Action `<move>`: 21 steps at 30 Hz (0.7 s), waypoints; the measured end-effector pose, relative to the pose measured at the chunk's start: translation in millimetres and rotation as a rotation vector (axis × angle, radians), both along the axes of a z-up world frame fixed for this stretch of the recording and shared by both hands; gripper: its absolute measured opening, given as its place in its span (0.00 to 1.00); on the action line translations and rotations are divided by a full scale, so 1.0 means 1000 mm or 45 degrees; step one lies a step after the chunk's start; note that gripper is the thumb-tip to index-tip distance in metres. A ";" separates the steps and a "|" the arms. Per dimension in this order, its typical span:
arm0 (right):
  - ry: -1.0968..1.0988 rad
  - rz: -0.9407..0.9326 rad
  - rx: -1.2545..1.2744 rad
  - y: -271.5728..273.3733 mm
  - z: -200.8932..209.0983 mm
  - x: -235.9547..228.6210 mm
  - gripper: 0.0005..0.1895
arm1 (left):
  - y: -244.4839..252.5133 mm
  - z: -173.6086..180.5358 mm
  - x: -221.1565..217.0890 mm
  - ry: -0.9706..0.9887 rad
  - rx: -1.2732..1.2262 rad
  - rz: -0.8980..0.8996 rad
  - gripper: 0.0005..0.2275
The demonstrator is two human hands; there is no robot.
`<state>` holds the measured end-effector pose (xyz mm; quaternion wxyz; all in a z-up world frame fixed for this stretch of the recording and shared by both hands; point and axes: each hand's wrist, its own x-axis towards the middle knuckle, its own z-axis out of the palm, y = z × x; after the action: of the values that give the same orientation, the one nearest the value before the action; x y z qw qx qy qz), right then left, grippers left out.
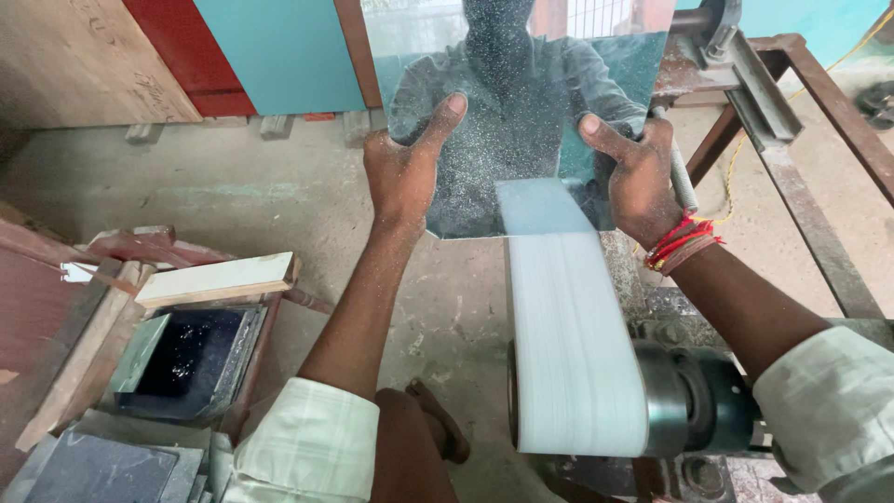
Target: The person holds a rectangular glass pane with both hands and presses its edge against a rotating grinding belt to smooth the surface. They rotate the glass to grind different edges and flip it over to work on the other side.
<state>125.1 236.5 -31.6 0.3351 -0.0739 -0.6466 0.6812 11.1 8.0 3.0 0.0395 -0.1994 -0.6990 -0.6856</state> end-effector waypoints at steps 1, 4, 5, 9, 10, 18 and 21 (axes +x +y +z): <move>-0.009 -0.019 -0.005 0.003 -0.001 0.001 0.19 | 0.003 0.001 0.003 0.008 0.025 -0.014 0.19; -0.013 -0.064 0.058 0.015 -0.008 0.007 0.21 | 0.010 0.003 0.011 0.048 0.102 -0.044 0.19; -0.001 -0.070 0.130 0.021 -0.011 0.008 0.22 | 0.013 0.003 0.014 0.072 0.127 -0.046 0.19; 0.046 -0.213 0.253 0.040 -0.023 0.010 0.25 | 0.024 0.007 0.024 -0.044 -0.020 0.015 0.19; 0.064 -0.163 0.203 0.043 -0.024 0.013 0.25 | 0.027 0.008 0.027 -0.027 0.007 0.007 0.19; 0.334 0.090 0.250 0.057 -0.009 0.043 0.29 | 0.055 0.007 0.044 -0.010 0.045 -0.067 0.19; 0.288 0.109 0.094 0.063 -0.005 0.047 0.27 | 0.067 0.006 0.045 0.003 -0.010 -0.030 0.20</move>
<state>172.5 299.0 -36.4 0.3789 0.0435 -0.6320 0.6746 56.3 74.7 8.7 0.0315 -0.2086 -0.6991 -0.6832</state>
